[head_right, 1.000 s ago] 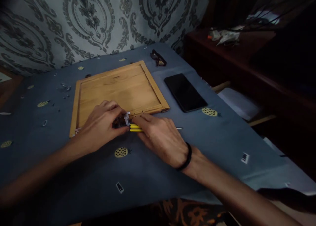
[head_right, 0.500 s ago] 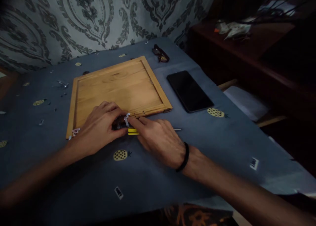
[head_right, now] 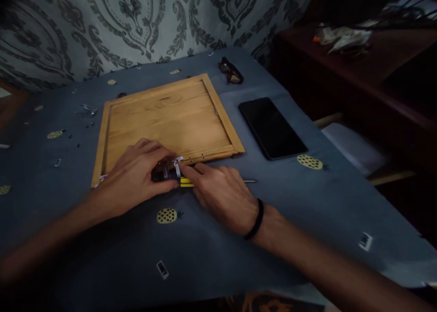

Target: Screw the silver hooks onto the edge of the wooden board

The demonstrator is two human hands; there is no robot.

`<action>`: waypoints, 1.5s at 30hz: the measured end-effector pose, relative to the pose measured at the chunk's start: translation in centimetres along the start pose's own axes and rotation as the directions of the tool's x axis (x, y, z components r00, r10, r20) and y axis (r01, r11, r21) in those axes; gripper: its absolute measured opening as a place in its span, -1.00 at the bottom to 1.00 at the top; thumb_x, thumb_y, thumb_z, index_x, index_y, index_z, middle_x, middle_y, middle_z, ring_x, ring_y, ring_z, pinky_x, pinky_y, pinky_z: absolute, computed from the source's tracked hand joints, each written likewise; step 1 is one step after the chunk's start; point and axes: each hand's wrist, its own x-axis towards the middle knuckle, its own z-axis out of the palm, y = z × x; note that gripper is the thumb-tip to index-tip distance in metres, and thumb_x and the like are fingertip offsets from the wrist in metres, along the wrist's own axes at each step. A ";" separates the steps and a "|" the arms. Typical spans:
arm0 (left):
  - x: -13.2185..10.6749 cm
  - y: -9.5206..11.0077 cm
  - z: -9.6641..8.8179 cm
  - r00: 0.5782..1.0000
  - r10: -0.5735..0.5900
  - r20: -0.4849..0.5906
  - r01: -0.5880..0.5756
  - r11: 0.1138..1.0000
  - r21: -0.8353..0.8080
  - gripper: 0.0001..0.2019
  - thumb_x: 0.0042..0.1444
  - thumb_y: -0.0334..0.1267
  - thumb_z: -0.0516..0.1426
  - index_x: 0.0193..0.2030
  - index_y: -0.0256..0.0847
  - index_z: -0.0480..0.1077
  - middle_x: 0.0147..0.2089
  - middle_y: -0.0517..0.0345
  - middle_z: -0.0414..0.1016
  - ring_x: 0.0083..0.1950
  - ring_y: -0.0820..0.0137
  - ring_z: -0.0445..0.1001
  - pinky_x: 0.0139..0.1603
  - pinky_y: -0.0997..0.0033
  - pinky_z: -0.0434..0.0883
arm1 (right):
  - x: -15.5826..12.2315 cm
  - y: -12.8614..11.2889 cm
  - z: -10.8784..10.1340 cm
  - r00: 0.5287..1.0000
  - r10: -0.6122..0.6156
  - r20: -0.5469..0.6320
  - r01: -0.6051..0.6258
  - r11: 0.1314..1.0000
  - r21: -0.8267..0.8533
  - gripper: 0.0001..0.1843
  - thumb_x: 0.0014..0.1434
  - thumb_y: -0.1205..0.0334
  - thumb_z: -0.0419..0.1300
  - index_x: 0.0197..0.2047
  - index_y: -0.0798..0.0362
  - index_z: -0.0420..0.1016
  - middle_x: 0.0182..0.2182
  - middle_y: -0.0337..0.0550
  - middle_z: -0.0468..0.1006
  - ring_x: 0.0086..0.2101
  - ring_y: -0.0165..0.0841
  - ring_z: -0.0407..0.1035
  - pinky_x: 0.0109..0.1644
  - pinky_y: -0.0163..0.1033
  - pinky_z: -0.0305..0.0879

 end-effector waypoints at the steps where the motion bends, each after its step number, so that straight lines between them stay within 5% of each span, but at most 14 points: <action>1: -0.3 -0.3 -0.2 1.000 0.001 -0.020 -0.001 1.000 -0.015 -0.72 0.14 -0.10 0.33 -0.07 -0.16 0.52 -0.05 0.09 0.54 0.09 0.12 0.42 0.10 0.06 0.37 | 0.0 0.0 0.0 1.000 0.008 0.004 -0.008 1.000 -0.008 -0.46 0.24 0.41 0.09 0.27 -0.08 0.44 -0.15 -0.14 0.68 -0.36 -0.38 0.52 -0.38 -0.32 0.16; 9: -2.0 -0.9 -0.9 0.998 -0.024 -0.064 0.018 0.995 -0.093 -0.71 0.13 -0.06 0.34 -0.08 -0.11 0.51 0.00 0.11 0.53 0.09 0.15 0.44 0.03 0.12 0.41 | 0.0 0.2 -0.1 1.000 -0.009 -0.026 0.008 1.000 -0.021 -0.46 0.21 0.43 0.10 0.23 -0.10 0.47 -0.22 -0.20 0.69 -0.37 -0.37 0.54 -0.42 -0.28 0.10; 24: -0.7 0.8 1.0 0.998 0.024 -0.065 -0.018 0.995 0.100 -0.77 0.24 -0.16 0.25 -0.04 -0.22 0.51 0.03 0.00 0.54 0.16 0.07 0.38 0.17 0.00 0.35 | -0.1 0.3 0.3 0.999 -0.019 -0.049 0.016 0.998 -0.062 -0.40 0.25 0.42 0.08 0.32 -0.12 0.41 -0.09 -0.14 0.69 -0.36 -0.35 0.58 -0.44 -0.28 0.16; 45: -0.2 0.6 1.4 0.996 -0.030 -0.089 0.031 1.000 0.004 -0.83 0.18 -0.19 0.27 -0.14 -0.21 0.52 -0.05 0.05 0.54 0.10 0.09 0.43 0.07 0.04 0.37 | 0.0 0.4 0.2 0.998 -0.030 -0.064 0.028 0.999 -0.037 -0.39 0.23 0.42 0.09 0.32 -0.12 0.43 -0.09 -0.12 0.68 -0.37 -0.39 0.53 -0.41 -0.32 0.21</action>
